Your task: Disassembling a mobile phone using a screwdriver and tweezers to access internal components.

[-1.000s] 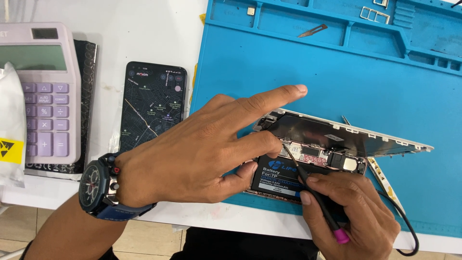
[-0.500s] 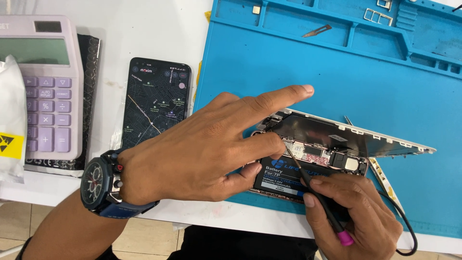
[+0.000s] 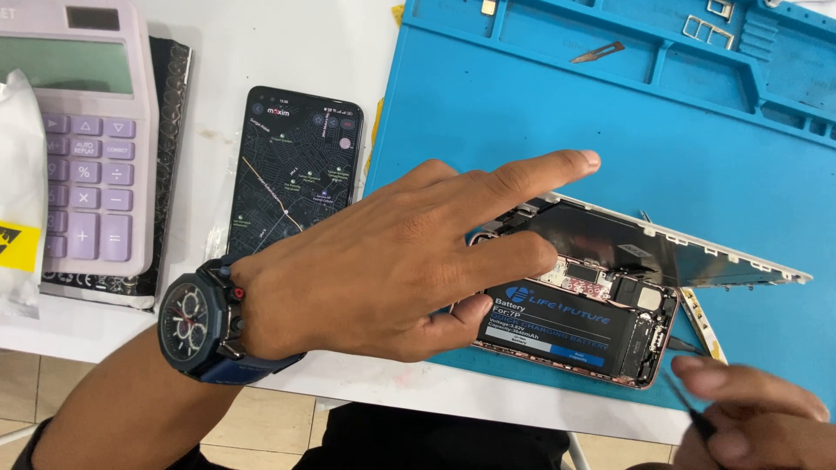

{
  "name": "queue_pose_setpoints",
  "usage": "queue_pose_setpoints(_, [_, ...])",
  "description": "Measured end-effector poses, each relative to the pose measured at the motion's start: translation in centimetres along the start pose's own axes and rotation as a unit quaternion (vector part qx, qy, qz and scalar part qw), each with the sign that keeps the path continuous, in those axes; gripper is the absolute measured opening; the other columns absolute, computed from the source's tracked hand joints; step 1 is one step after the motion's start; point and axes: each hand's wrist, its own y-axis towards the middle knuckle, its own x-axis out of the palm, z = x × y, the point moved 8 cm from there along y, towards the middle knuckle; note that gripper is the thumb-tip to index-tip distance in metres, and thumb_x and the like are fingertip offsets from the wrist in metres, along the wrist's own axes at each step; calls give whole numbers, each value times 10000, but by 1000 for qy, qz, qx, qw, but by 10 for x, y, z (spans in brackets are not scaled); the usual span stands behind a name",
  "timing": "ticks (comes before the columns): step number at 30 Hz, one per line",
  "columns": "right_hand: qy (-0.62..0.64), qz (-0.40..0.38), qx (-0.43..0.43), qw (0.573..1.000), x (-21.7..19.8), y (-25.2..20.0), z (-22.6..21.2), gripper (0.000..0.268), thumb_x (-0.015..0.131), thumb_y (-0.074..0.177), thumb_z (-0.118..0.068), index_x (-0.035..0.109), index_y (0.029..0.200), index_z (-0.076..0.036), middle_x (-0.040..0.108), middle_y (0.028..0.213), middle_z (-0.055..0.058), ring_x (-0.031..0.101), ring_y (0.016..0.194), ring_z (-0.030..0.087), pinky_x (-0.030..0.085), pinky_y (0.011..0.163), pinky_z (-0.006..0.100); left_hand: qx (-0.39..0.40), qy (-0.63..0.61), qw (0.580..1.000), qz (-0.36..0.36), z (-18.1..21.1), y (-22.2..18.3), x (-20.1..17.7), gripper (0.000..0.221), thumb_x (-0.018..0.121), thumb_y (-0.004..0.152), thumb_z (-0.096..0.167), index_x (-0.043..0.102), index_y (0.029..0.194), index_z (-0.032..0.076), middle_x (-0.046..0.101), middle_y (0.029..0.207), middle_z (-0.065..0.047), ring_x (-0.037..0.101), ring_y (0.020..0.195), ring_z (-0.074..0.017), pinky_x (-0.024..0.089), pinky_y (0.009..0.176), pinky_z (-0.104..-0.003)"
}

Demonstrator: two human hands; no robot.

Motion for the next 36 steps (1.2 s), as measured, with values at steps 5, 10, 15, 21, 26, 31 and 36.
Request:
queue_pose_setpoints(5, [-299,22,-189,935,50,34,-135,514,558,920,225,807,1256,-73,692,978,91,599,708,172,433,564,320,3,22,1000,-18,0,0,0,304,626,911,21,515,1186,93,193,1678,-226,599,832,-352,401,689,-477])
queue_pose_setpoints(10, [-407,-16,-274,871,87,46,-112,531,690,880,-79,726,1377,-264,650,1045,-33,586,602,142,479,491,318,5,17,1000,6,1,-2,-2,274,622,900,3,568,1154,91,239,1662,-218,580,775,-362,407,701,-497])
queue_pose_setpoints(15, [-421,-38,-283,861,99,49,-112,428,636,918,-158,727,1318,-284,663,1082,-55,620,578,179,483,453,331,1,25,1000,15,-2,-6,0,268,707,903,11,565,1111,101,241,1663,-197,588,877,-337,413,693,-506])
queue_pose_setpoints(21, [-408,-36,-269,872,100,53,-105,371,631,909,-88,756,1221,-244,564,856,-31,457,481,224,415,429,338,1,24,1000,12,-2,-8,1,351,755,865,41,595,1166,121,219,1660,-167,607,950,-320,430,723,-512])
queue_pose_setpoints(26, [-286,-76,-232,926,98,60,-114,305,610,917,10,717,1176,-111,535,792,5,432,555,202,405,400,358,0,45,999,1,-1,-8,3,450,844,831,174,585,1196,125,194,1667,-162,610,975,-301,445,741,-504])
queue_pose_setpoints(31, [-186,-82,-119,972,87,62,-110,388,632,893,-45,734,1265,-96,552,702,40,456,561,199,404,527,343,4,26,1000,13,0,-8,0,350,760,858,99,587,1162,110,219,1657,-171,607,947,-308,443,727,-508])
queue_pose_setpoints(36, [-103,-120,47,986,77,64,-94,467,667,838,-87,807,1271,-192,427,525,31,369,511,170,350,514,302,3,21,999,26,-2,-7,6,182,697,955,37,621,1113,86,222,1663,-181,608,975,-312,424,713,-498])
